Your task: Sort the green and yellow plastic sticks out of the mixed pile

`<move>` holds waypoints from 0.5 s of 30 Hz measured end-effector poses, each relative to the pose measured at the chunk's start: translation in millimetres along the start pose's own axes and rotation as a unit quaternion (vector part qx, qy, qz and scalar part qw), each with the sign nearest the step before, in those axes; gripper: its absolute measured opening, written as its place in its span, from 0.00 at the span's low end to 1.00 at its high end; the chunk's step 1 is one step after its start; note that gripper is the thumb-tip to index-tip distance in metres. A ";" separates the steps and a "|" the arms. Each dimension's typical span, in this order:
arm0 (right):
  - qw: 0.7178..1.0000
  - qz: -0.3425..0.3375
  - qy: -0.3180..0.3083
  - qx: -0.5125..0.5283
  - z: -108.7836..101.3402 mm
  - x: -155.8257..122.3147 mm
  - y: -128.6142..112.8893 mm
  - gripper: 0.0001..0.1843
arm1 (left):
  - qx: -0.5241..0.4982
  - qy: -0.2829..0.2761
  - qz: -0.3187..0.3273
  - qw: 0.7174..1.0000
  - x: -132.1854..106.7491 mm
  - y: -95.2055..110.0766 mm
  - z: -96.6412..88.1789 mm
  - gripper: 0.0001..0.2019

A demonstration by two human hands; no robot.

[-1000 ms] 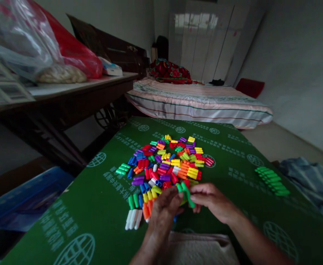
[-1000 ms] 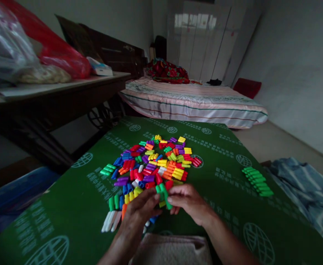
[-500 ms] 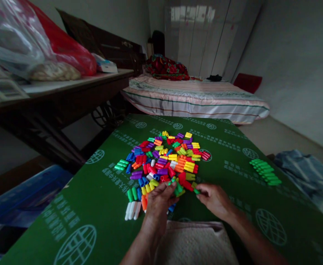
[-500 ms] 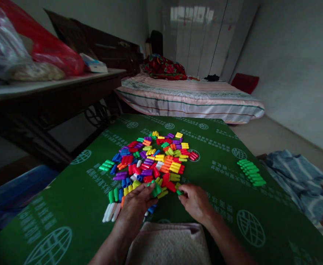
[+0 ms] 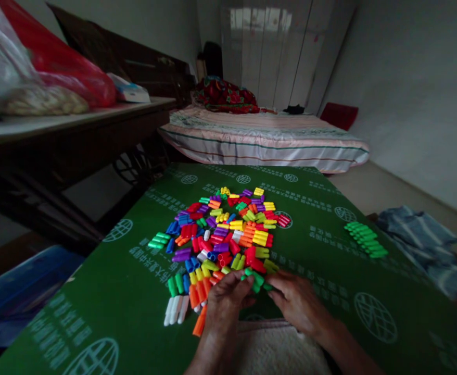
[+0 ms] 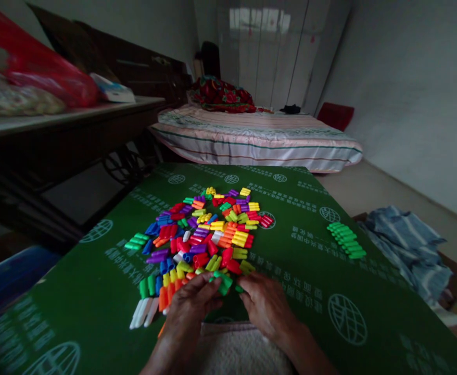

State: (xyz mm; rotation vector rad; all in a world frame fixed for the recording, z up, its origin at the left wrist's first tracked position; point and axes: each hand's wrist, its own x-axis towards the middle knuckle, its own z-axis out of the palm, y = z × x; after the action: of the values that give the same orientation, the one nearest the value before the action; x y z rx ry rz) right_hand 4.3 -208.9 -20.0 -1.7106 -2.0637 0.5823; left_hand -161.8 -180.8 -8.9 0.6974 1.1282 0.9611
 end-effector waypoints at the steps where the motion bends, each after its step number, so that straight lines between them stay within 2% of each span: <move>1: 1.000 -0.007 0.011 0.007 0.6 -0.4 -0.9 0.16 | 0.000 -0.003 0.003 1.000 0.3 -0.6 -0.2 0.17; 7: 0.983 -0.025 0.171 0.067 11.1 -5.4 -4.6 0.21 | -0.014 0.000 0.022 1.000 -1.5 -1.0 3.0 0.14; 11: 0.963 -0.077 0.257 0.016 23.5 -6.6 -15.4 0.23 | -0.032 -0.012 0.016 0.999 -1.8 -7.9 6.6 0.14; 15: 0.953 -0.060 0.297 -0.030 30.9 -5.1 -27.0 0.25 | -0.022 -0.007 0.008 1.000 -0.7 -9.6 9.3 0.17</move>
State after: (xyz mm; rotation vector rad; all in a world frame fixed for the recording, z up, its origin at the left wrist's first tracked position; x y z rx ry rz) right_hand -33.7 -220.4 -31.1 -1.5310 -1.7354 -0.0424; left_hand -150.5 -185.6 -14.0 0.6777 1.0875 0.9906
